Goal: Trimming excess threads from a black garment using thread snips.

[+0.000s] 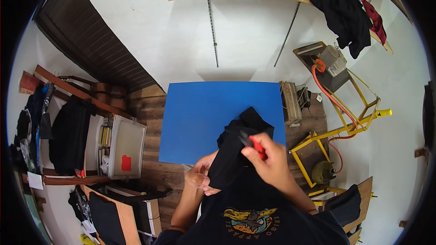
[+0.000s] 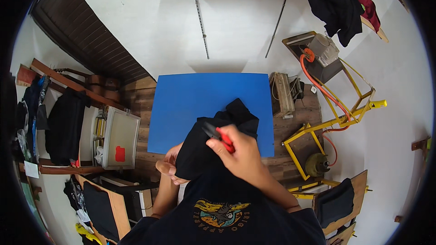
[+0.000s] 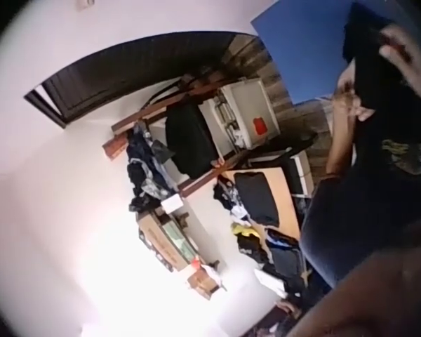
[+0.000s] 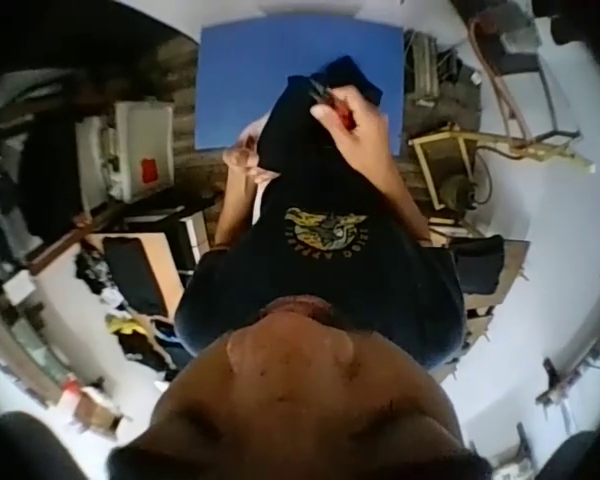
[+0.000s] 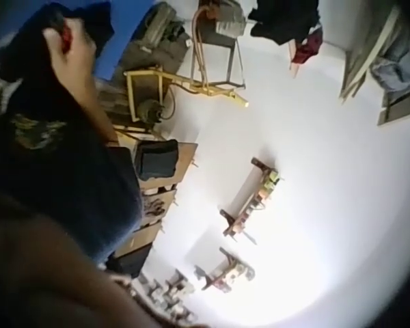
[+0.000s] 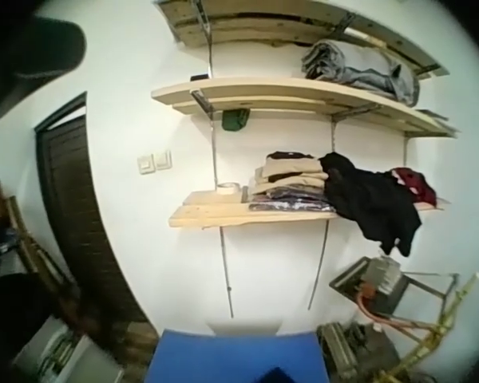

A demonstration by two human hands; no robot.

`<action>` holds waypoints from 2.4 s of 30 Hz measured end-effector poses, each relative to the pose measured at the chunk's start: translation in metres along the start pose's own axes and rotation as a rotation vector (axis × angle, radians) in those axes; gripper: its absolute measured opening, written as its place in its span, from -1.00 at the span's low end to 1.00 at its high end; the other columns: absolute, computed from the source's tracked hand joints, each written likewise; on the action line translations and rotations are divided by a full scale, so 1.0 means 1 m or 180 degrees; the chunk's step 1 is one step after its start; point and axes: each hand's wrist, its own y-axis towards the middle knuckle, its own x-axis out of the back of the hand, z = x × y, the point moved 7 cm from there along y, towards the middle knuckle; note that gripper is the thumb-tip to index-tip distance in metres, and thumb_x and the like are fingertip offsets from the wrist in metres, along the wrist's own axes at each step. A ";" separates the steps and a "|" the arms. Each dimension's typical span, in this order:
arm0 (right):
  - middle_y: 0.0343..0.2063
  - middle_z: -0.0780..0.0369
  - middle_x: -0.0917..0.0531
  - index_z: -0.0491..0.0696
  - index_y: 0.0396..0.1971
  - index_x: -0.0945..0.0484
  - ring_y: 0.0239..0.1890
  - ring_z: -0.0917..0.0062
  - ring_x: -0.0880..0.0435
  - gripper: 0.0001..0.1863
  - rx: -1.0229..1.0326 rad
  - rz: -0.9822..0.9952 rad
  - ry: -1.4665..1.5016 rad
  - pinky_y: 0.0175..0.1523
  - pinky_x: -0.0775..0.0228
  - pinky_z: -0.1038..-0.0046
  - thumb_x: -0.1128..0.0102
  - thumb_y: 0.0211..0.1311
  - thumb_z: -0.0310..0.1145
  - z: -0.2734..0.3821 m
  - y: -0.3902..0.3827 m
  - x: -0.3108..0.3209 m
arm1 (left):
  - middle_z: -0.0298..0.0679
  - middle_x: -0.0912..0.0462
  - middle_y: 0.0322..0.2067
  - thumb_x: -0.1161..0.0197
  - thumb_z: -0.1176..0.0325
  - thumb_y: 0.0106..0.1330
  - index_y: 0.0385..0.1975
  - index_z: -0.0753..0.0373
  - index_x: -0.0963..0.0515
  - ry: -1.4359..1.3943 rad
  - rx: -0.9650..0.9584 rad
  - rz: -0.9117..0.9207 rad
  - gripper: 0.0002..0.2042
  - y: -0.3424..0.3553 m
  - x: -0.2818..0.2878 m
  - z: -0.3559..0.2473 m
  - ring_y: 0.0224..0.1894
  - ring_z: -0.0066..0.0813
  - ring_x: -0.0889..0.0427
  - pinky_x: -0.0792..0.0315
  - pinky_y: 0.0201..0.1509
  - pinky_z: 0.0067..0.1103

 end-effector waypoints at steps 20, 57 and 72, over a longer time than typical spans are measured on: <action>-0.51 0.45 -0.31 0.04 -0.42 -0.30 -0.62 0.85 -0.21 -0.72 -0.1285 0.0689 0.2390 -0.56 -0.01 0.71 -0.29 0.14 -0.55 -0.059 0.062 0.004 | -0.32 -0.50 -0.51 -0.32 0.09 0.20 -0.15 0.31 -0.54 0.4671 -0.0237 -0.1346 -0.59 0.022 0.010 -0.042 -0.37 -0.62 -0.41 -0.29 -0.29 -0.55; -0.67 0.20 -0.55 -0.11 -0.37 -0.48 -0.69 0.37 -0.56 -0.75 0.0327 -0.0183 -0.0627 -0.59 -0.34 0.42 -0.32 0.15 -0.26 -0.005 -0.029 0.002 | -0.23 -0.63 -0.17 0.08 0.26 0.50 0.02 0.41 -0.46 0.1885 -0.0413 -0.2631 -0.66 0.031 0.003 0.001 -0.17 -0.63 -0.59 -0.42 -0.03 -0.69; -0.60 0.19 -0.57 -0.12 -0.35 -0.47 -0.64 0.38 -0.57 -0.77 0.0507 -0.0524 -0.0710 -0.56 -0.34 0.44 -0.30 0.17 -0.31 -0.018 -0.026 -0.007 | -0.16 -0.62 -0.14 -0.16 0.32 0.28 0.06 0.39 -0.44 0.1132 -0.0017 -0.2562 -0.61 0.018 -0.009 0.007 -0.14 -0.48 -0.63 -0.46 0.01 -0.65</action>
